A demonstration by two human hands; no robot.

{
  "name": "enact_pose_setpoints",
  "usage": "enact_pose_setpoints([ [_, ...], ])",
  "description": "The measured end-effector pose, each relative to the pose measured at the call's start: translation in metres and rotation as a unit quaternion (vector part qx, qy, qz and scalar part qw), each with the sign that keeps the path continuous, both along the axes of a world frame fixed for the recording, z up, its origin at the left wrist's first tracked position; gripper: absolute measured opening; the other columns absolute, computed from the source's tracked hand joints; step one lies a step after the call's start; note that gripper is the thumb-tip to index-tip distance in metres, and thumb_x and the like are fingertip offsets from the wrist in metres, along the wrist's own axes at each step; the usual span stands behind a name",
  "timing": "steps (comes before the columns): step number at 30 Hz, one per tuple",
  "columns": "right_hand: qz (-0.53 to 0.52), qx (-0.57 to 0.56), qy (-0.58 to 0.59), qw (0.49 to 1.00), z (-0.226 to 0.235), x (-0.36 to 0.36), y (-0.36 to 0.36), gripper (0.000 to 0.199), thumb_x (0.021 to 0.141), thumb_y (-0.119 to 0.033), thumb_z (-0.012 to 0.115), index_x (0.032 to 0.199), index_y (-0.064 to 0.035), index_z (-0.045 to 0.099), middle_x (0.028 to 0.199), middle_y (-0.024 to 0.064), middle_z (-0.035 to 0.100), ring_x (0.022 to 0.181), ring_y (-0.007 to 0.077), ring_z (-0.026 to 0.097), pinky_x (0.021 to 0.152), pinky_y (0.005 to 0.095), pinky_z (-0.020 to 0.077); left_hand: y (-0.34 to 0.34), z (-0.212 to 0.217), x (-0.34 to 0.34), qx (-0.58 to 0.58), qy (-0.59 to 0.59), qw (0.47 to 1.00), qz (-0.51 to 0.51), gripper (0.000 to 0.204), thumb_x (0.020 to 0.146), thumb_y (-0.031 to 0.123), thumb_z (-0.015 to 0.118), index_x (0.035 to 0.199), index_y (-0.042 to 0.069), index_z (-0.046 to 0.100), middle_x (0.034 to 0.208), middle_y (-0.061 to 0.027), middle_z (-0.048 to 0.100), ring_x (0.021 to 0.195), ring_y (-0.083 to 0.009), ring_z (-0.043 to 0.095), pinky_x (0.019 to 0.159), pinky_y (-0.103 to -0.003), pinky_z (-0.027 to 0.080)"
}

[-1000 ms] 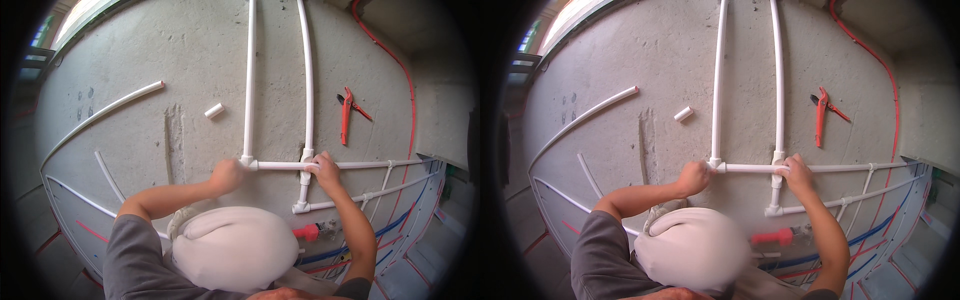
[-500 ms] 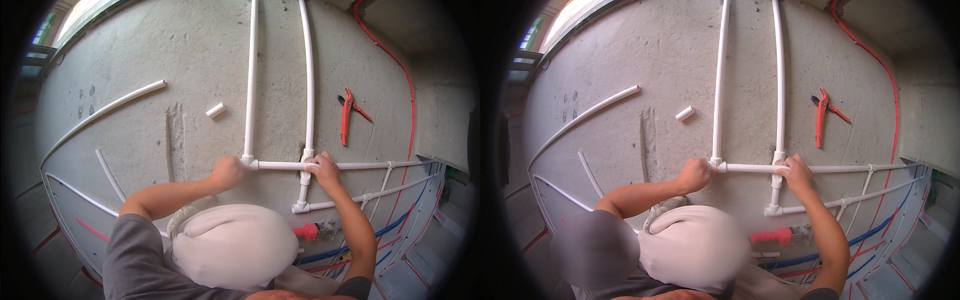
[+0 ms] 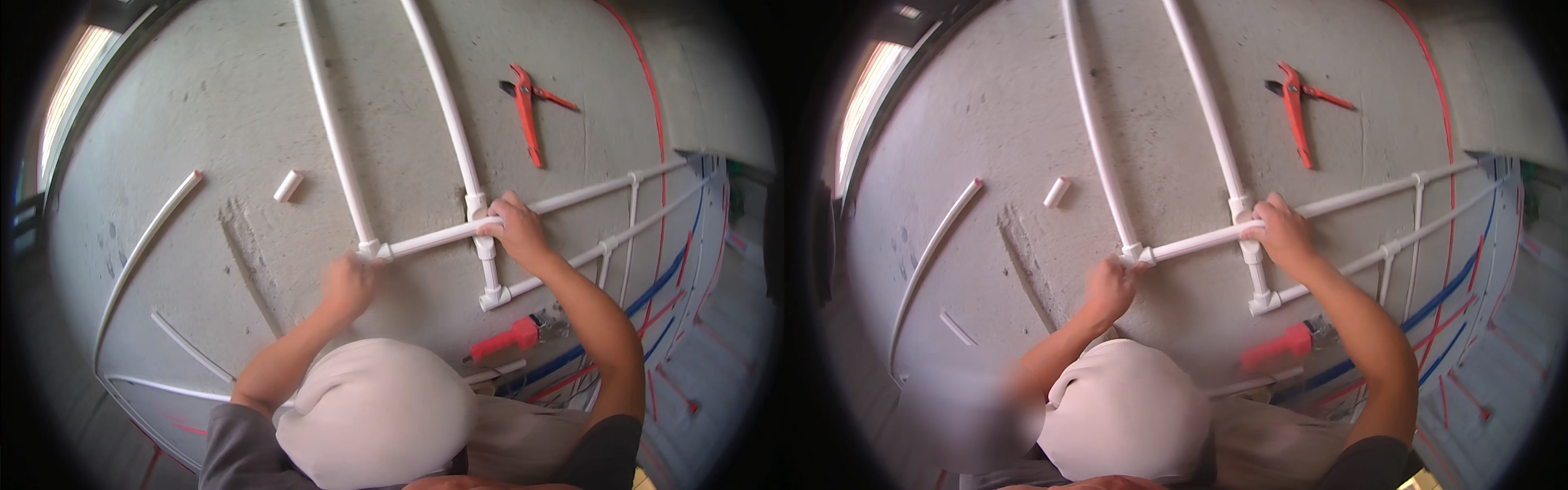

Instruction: The person sweeps debris into a dustpan and disposes of it, then assembles white PVC pipes on the floor using connectors. The person cuts pipes with a pipe cutter and joins them into a rectangular frame, leaving the assembled frame on the floor.

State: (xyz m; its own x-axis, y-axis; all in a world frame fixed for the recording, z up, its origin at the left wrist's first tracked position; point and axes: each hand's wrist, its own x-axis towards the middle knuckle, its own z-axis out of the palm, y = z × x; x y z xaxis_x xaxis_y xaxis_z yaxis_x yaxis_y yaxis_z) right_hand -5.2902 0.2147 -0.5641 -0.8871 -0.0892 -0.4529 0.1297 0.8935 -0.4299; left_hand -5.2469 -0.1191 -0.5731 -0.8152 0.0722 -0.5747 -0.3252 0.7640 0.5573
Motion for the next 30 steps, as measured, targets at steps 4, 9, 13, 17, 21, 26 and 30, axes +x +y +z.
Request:
enact_pose_setpoints([
  [4,0.008,0.007,0.007,1.000,-0.005,0.002,0.005,0.035,0.083,-0.034,0.082,0.093,-0.0070,0.062,0.104,0.0116,0.060,0.098,0.0378,0.064,0.081,0.0494,0.0513,0.003,0.001,0.002,0.001,0.038,0.999,0.021,0.048,0.090,0.032,0.080,0.071,-0.007,0.060,0.063,-0.0274,0.058,0.053,-0.0389,0.055,0.055,-0.048,0.044],
  [9,-0.007,0.005,-0.013,1.000,-0.007,0.003,0.007,0.035,0.082,-0.033,0.082,0.092,-0.0073,0.061,0.104,0.0112,0.060,0.097,0.0365,0.065,0.080,0.0496,0.0516,0.003,0.002,-0.003,-0.035,0.005,0.999,0.001,0.048,0.089,0.029,0.080,0.069,-0.008,0.058,0.058,-0.0253,0.056,0.051,-0.0356,0.051,0.052,-0.045,0.043],
  [13,-0.008,-0.011,0.007,1.000,-0.010,0.004,0.008,0.036,0.080,-0.033,0.083,0.090,-0.0075,0.061,0.099,0.0096,0.058,0.092,0.0361,0.064,0.077,0.0495,0.0492,0.004,0.003,-0.004,-0.049,-0.018,0.999,0.014,0.046,0.090,0.030,0.078,0.072,-0.009,0.062,0.063,-0.0282,0.060,0.056,-0.0423,0.058,0.057,-0.049,0.046],
  [17,0.011,-0.007,0.012,1.000,-0.007,0.004,0.008,0.036,0.081,-0.035,0.083,0.093,-0.0079,0.062,0.100,0.0103,0.058,0.094,0.0364,0.063,0.077,0.0497,0.0491,0.004,0.006,-0.003,-0.053,-0.018,0.998,0.020,0.046,0.090,0.031,0.079,0.073,-0.009,0.064,0.062,-0.0241,0.059,0.055,-0.0334,0.054,0.057,-0.047,0.045],
  [21,0.018,0.011,0.024,0.999,-0.002,0.001,0.005,0.036,0.078,-0.034,0.085,0.090,-0.0083,0.064,0.096,0.0095,0.058,0.090,0.0350,0.064,0.074,0.0473,0.0496,0.003,0.007,-0.004,-0.058,0.000,0.998,0.002,0.051,0.090,0.037,0.079,0.071,-0.008,0.063,0.060,-0.0252,0.059,0.054,-0.0402,0.057,0.058,-0.050,0.046],
  [26,0.018,0.026,-0.001,0.999,-0.002,0.000,0.002,0.038,0.080,-0.038,0.083,0.095,-0.0090,0.063,0.103,0.0105,0.059,0.096,0.0361,0.064,0.079,0.0495,0.0514,-0.001,0.004,-0.002,-0.037,0.003,0.999,0.005,0.053,0.091,0.040,0.077,0.069,-0.007,0.065,0.062,-0.0276,0.061,0.060,-0.0463,0.061,0.059,-0.053,0.047],
  [30,0.015,0.017,0.035,0.999,-0.008,0.004,0.003,0.035,0.079,-0.033,0.085,0.092,-0.0083,0.064,0.096,0.0100,0.059,0.090,0.0344,0.064,0.076,0.0471,0.0502,-0.002,-0.005,0.001,-0.009,0.011,0.999,0.031,0.054,0.092,0.039,0.076,0.069,-0.007,0.063,0.063,-0.0280,0.060,0.060,-0.0460,0.061,0.060,-0.052,0.048],
])
